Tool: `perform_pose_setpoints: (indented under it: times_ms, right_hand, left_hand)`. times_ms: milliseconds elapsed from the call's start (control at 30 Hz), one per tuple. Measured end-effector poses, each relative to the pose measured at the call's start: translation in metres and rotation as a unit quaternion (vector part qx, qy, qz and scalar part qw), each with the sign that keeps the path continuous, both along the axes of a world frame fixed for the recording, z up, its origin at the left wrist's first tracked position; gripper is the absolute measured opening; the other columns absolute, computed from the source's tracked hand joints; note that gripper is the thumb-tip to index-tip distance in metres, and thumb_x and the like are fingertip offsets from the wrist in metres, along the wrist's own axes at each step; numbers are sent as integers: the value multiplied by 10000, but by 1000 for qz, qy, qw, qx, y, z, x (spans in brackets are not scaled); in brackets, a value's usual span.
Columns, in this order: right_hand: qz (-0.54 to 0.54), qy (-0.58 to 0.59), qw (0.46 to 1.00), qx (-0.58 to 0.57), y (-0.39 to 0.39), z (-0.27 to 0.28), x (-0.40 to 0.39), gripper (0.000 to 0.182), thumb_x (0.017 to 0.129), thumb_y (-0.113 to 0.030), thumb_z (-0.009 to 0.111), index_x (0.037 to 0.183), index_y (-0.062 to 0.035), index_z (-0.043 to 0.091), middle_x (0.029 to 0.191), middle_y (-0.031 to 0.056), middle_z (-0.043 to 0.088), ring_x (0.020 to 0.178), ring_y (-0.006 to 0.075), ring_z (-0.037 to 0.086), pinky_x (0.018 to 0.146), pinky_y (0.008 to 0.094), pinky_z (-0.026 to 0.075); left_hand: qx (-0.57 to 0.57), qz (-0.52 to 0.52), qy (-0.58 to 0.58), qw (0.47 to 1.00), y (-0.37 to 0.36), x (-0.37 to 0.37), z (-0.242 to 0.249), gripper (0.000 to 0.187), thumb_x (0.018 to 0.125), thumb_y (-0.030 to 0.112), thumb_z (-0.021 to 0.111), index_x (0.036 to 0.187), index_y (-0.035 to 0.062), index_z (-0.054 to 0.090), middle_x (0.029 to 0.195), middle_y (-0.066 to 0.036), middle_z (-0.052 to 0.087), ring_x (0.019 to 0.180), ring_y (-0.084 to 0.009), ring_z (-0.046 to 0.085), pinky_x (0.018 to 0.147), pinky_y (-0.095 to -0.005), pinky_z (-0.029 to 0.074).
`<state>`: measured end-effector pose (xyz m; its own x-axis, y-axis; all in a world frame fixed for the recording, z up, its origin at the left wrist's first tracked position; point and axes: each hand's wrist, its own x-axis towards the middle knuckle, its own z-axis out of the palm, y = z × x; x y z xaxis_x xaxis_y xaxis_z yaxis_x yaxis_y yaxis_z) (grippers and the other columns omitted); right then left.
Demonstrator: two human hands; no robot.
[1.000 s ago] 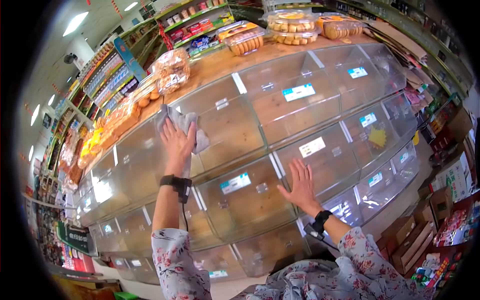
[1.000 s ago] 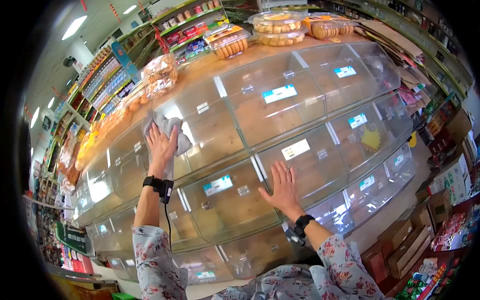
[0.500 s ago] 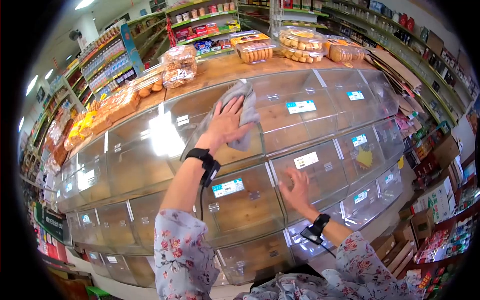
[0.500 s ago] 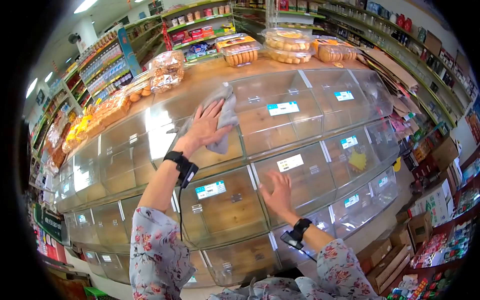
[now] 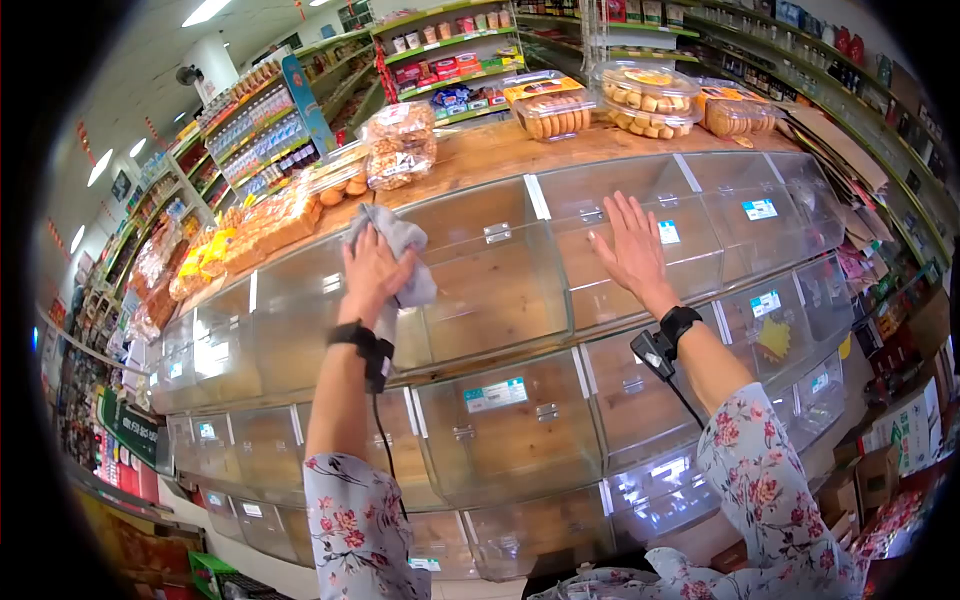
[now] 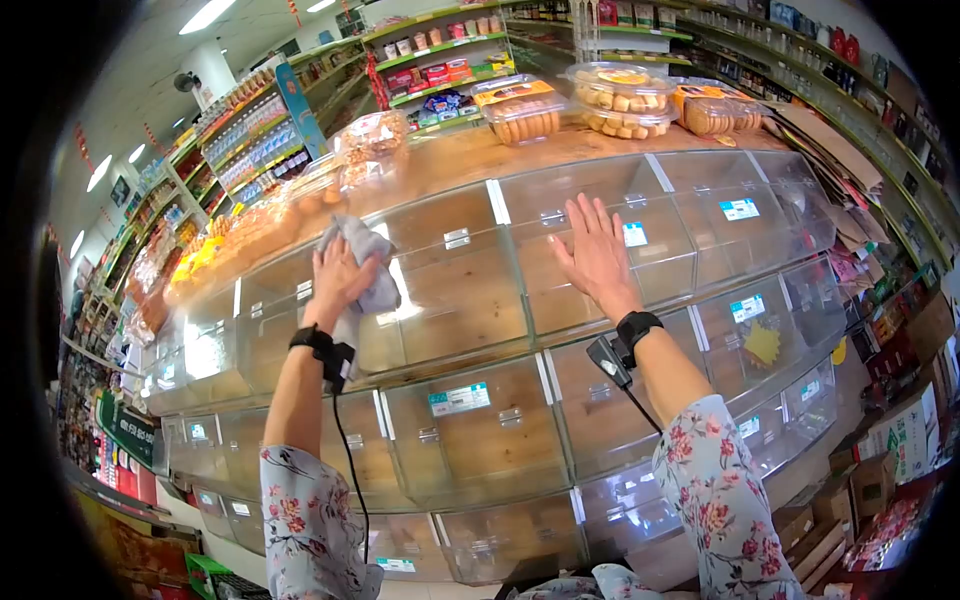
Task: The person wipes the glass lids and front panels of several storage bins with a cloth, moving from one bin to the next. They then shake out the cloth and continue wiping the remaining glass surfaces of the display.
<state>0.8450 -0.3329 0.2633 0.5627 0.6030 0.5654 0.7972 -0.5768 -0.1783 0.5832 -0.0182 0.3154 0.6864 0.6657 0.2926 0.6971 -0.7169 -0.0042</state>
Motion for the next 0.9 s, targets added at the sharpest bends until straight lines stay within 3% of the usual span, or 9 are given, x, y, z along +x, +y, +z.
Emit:
perform_pose_setpoints:
  times_ms: [200,433,533,600,733,833,900]
  right_hand:
    - [-24,7,1000,-9,-4,0,-2,684,943,-459,532,1496,-90,373,1586,118,314,1477,295,252,1203,489,179]
    - [-10,33,999,-8,-4,7,-8,696,948,-495,500,1498,-85,382,1587,131,310,1483,303,237,1211,487,156]
    - [-11,26,1000,-7,-4,6,-5,667,960,-471,496,1494,-88,381,1579,122,324,1477,300,249,1206,482,166]
    - [-12,20,1000,-10,-5,4,-5,666,964,-479,487,1493,-87,383,1578,123,326,1477,301,249,1204,483,167]
    - [3,28,1000,-3,-7,3,-3,698,967,-535,457,1490,-77,392,1582,137,320,1481,307,238,1205,491,162]
    - [9,29,1000,7,-6,3,-2,711,971,-560,438,1484,-69,399,1577,145,327,1478,309,244,1204,491,162]
    - [11,32,999,16,-8,2,-2,716,973,-569,431,1478,-62,405,1572,151,334,1475,312,252,1204,491,162]
  left_hand:
    - [-60,38,-33,997,16,50,0,863,905,626,460,1509,20,351,1627,-173,198,1516,-312,137,1206,-506,111]
    - [-17,-206,-29,978,-83,154,-7,859,883,613,507,1508,42,364,1627,-144,219,1517,-290,143,1213,-497,70]
    - [-34,-253,18,967,-129,173,6,825,911,589,473,1518,45,343,1624,-135,229,1513,-298,156,1215,-499,72]
    - [-21,-292,62,954,-148,168,3,781,937,556,461,1521,53,334,1620,-144,233,1513,-303,152,1217,-503,77]
    - [-56,-362,-29,930,-154,122,-21,753,942,544,462,1495,40,377,1613,-152,245,1502,-317,179,1210,-527,71]
    - [-1,-302,-64,951,-140,62,-38,679,927,509,481,1397,21,515,1603,-156,268,1497,-296,208,1192,-576,76]
    - [15,-192,-16,981,-132,11,-33,647,945,489,498,1475,122,449,1603,-181,252,1490,-346,205,1176,-608,62]
